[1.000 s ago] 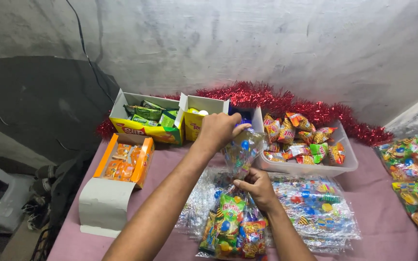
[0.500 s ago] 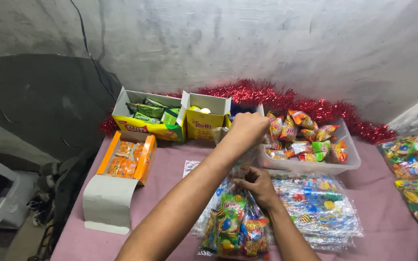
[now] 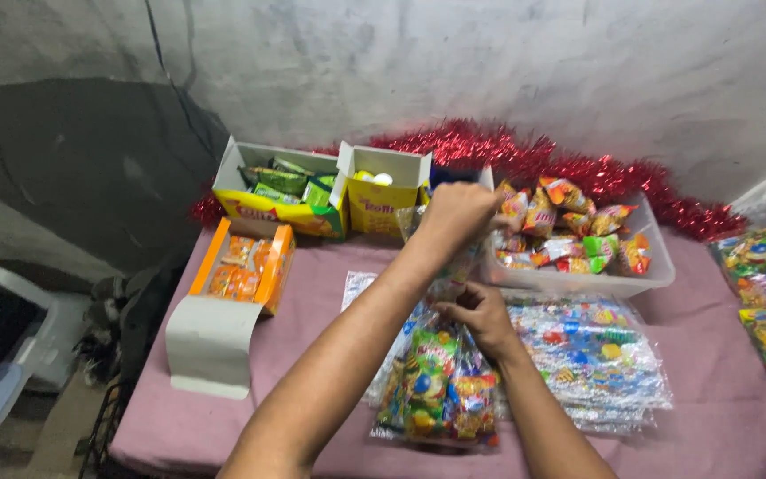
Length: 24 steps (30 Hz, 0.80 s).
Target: Gathering and twisting the top of a plastic bag filled with snacks to secure the contents.
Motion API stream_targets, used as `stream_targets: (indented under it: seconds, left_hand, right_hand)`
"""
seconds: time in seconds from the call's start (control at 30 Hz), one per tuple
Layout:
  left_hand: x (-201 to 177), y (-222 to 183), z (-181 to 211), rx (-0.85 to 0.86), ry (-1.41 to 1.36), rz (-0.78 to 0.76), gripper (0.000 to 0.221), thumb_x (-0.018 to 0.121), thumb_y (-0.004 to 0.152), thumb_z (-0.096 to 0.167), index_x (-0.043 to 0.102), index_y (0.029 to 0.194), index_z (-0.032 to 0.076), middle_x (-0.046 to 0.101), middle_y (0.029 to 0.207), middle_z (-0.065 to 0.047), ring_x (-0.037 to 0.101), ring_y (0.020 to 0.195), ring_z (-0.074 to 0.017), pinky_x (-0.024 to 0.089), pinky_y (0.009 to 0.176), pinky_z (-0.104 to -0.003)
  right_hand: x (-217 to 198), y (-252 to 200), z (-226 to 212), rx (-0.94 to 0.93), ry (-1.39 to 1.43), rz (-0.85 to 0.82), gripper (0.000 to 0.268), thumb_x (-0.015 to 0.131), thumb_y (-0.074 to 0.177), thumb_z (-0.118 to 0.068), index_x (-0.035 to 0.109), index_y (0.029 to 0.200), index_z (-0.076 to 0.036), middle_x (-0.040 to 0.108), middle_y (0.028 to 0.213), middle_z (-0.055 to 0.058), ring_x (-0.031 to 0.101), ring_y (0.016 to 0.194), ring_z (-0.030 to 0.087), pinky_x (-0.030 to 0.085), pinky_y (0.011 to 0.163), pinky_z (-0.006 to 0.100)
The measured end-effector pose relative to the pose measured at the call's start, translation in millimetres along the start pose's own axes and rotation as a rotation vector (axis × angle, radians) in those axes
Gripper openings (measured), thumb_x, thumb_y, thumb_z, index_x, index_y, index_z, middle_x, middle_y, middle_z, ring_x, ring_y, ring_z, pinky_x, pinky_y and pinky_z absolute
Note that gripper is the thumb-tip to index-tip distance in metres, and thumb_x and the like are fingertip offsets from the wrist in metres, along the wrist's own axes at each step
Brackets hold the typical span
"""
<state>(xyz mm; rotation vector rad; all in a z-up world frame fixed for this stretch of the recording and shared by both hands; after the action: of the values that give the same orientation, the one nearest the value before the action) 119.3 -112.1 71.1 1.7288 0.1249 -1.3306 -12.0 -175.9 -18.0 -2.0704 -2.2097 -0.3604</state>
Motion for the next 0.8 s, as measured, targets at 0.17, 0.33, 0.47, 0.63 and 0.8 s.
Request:
stream_targets:
  seconds: [0.17,0.33,0.47,0.63,0.8]
  left_hand:
    - [-70.9,-13.0,0.7,0.000,-0.117,0.288,0.041,0.051,0.095,0.057,0.059,0.098,0.017,0.061,0.086,-0.005,0.067,0.084,-0.0285,0.054,0.069,-0.043]
    - [-70.5,-95.0,-3.5,-0.167,-0.407,0.445,0.022,0.060,0.099,0.039,0.059,0.085,0.021,0.049,0.069,0.006,0.061,0.070,-0.0172,0.053,0.067,-0.028]
    - [-29.7,-160.8,14.3,-0.534,-0.698,0.169,0.012,0.066,0.096,0.025,0.065,0.091,0.014,0.066,0.073,-0.006,0.069,0.070,-0.0258,0.058,0.058,-0.035]
    - [-23.9,-173.0,21.5,-0.607,-0.865,0.011,0.013,0.076,0.086,0.023,0.070,0.096,0.017,0.072,0.083,-0.004,0.074,0.073,-0.0204,0.061,0.059,-0.030]
    - [-21.0,-173.1,17.5,-0.637,-1.018,0.017,0.014,0.078,0.085,0.017,0.077,0.099,0.016,0.073,0.086,-0.005,0.073,0.072,-0.0199,0.061,0.060,-0.027]
  right_hand:
    - [-5.8,1.4,5.5,-0.037,-0.066,0.047,0.016,0.086,0.075,0.000,0.072,0.082,0.002,0.068,0.061,0.014,0.069,0.054,0.019,0.054,0.045,0.030]
    - [-11.6,1.5,10.1,-0.074,-0.027,0.084,0.015,0.084,0.078,-0.003,0.072,0.085,0.003,0.069,0.064,0.013,0.068,0.057,0.017,0.054,0.050,0.026]
    - [-14.0,2.9,9.6,-0.050,-0.025,0.136,0.014,0.083,0.082,-0.004,0.072,0.087,0.003,0.069,0.066,0.014,0.068,0.059,0.017,0.054,0.052,0.028]
    - [-21.7,2.3,21.7,-0.052,-0.038,0.160,0.016,0.083,0.082,-0.004,0.071,0.087,0.004,0.068,0.067,0.015,0.067,0.059,0.017,0.053,0.053,0.028]
    - [-14.4,2.0,12.0,-0.022,-0.061,0.138,0.014,0.084,0.081,-0.003,0.073,0.087,0.002,0.070,0.068,0.014,0.068,0.062,0.016,0.054,0.056,0.026]
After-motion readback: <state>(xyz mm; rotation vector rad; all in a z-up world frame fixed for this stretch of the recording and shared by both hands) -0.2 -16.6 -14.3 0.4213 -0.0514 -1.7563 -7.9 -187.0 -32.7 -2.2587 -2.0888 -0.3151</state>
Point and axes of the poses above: each hand's wrist, its own y-axis towards the middle knuckle, its own x-axis out of the palm, z = x × y, the point moved 2 cm from there along y, towards the middle knuckle
